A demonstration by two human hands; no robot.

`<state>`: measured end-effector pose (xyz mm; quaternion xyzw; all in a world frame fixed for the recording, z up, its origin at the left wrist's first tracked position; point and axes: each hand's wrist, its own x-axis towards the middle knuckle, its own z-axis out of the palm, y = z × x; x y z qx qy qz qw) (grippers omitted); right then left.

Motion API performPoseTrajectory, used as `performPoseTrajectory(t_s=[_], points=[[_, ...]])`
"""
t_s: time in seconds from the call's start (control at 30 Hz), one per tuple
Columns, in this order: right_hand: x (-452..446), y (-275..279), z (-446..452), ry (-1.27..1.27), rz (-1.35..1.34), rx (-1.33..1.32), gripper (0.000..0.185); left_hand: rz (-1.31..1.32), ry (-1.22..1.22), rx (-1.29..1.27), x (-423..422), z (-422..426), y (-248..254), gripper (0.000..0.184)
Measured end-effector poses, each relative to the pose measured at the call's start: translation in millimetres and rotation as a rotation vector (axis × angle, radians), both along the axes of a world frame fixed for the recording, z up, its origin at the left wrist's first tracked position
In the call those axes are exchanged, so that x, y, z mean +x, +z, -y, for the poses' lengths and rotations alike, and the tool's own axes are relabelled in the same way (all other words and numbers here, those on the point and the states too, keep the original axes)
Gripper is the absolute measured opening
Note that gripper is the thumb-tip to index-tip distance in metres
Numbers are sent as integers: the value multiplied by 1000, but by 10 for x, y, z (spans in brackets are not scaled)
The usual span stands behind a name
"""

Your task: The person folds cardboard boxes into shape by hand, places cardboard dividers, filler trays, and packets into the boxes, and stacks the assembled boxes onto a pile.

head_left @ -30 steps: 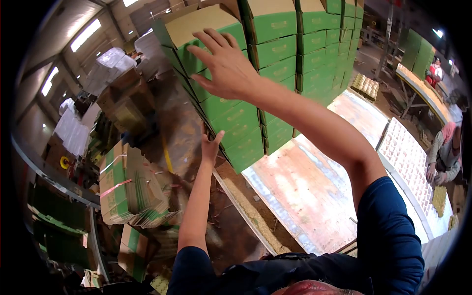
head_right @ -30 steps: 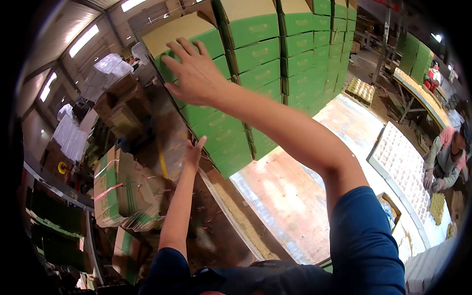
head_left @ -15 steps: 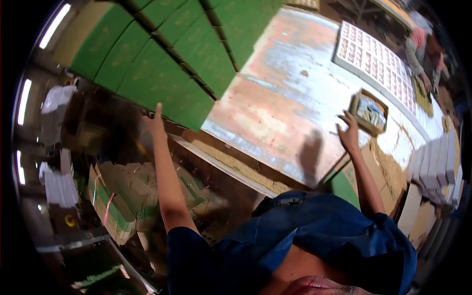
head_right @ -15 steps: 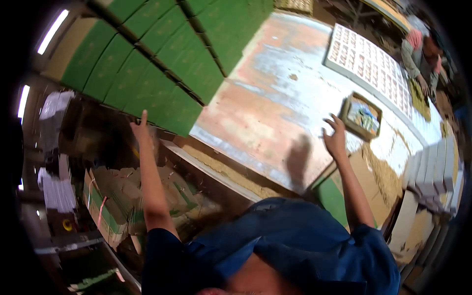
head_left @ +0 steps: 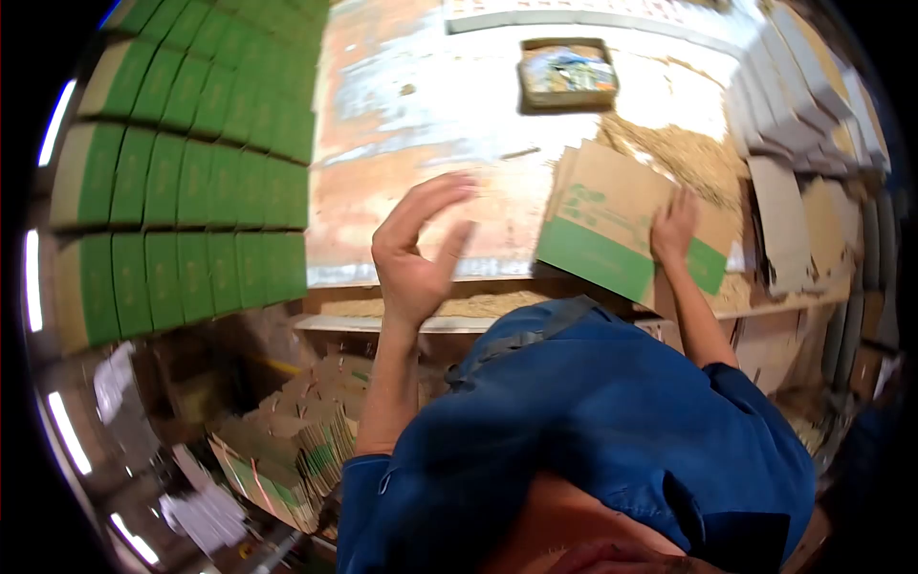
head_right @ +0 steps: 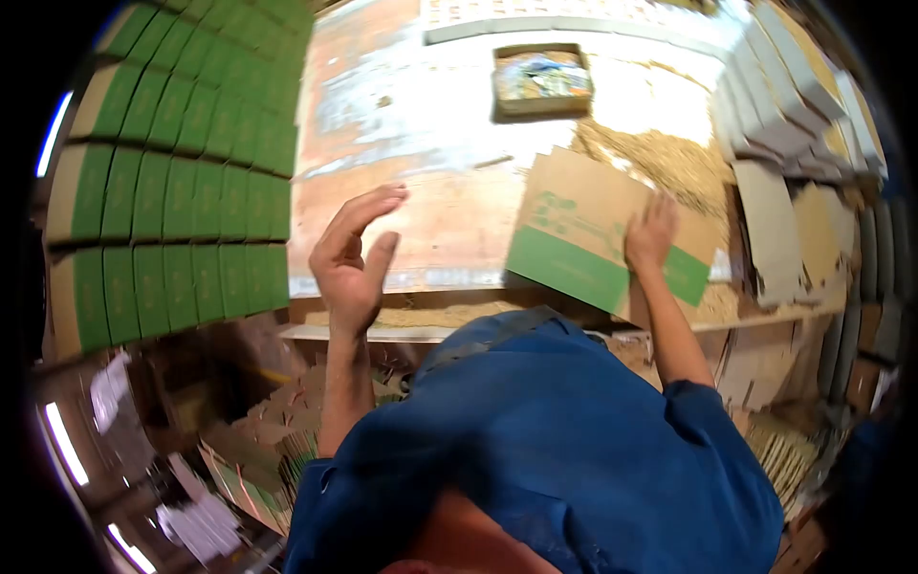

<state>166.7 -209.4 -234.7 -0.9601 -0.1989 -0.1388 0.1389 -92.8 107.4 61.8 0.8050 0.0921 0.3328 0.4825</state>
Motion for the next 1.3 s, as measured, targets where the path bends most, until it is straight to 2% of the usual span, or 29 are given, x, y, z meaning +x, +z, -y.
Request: performPoseTrajectory(t_s=[0.1, 0.2, 0.3, 0.37, 0.43, 0.5, 0.57, 0.6, 0.63, 0.67, 0.7, 0.73, 0.77, 0.83, 0.87, 0.9, 0.97, 1.0, 1.03, 1.1, 1.17, 1.2, 1.23, 1.3], points=[[43, -76, 3, -13, -47, 51, 65, 118, -401, 384, 576, 720, 871, 29], [87, -204, 34, -10, -22, 78, 61, 164, -774, 499, 830, 1413, 1355, 32], [-14, 45, 0, 76, -47, 127, 50, 153, -1002, 517, 1015, 1907, 1493, 34], [2, -3, 4, 128, 18, 223, 39, 125, -1067, 518, 1110, 2107, 1497, 36], [-125, 23, -42, 159, -36, 276, 36, 79, -1060, 521, 1227, 2190, 1418, 37], [-93, 145, 21, 221, -78, 347, 32, -13, -922, 483, 1375, 2134, 1186, 39], [-66, 225, 53, 272, -113, 417, 29, -201, -676, 409, 1569, 1872, 624, 40], [-24, 138, 25, 259, 1, 444, 33, -236, -579, 407, 1670, 1641, 168, 43], [-24, 133, 31, 218, -4, 467, 31, -482, -436, 332, 1715, 1413, -225, 45], [-23, 111, 39, 202, -6, 498, 29, -611, -286, 355, 1751, 1095, -806, 56], [-22, 89, 47, 183, -10, 528, 27, -684, -227, 380, 1756, 738, -1454, 76], [-38, 84, 58, 152, -4, 523, 27, -719, -173, 446, 1664, 562, -1928, 80], [-36, 90, 61, 139, -11, 546, 23, -747, -119, 513, 1652, 481, -2178, 84], [3, 132, 37, 84, -1, 559, 19, -891, -192, 281, 1612, 662, -2169, 79], [-8, 161, 17, 79, -45, 594, 21, -895, -252, -54, 1582, 656, -2388, 71], [-16, 188, 22, 66, -83, 625, 23, -745, -301, -54, 1560, 689, -2518, 73], [-118, 211, 103, -24, -55, 623, 28, -846, -326, -157, 1575, 683, -2609, 82], [-241, 297, 194, -32, -94, 639, 33, -812, -346, -135, 1601, 521, -2875, 87], [-421, 392, 283, -24, -98, 647, 29, -775, -360, -115, 1620, 400, -3137, 92], [-935, 509, 443, -101, -145, 675, 26, -804, -390, -310, 1625, 465, -3020, 96], [-1509, 544, 626, -128, -183, 648, 24, -773, -402, -399, 1631, 457, -3065, 90], [-1854, 544, 696, -174, -210, 649, 24, -835, -397, -450, 1604, 576, -2812, 82], [-2173, 506, 793, -215, -234, 652, 24, -801, -408, -468, 1594, 598, -2812, 74], [-2817, 249, 1073, -323, -497, 503, 23, -739, -451, -447, 1619, 528, -2967, 70]])
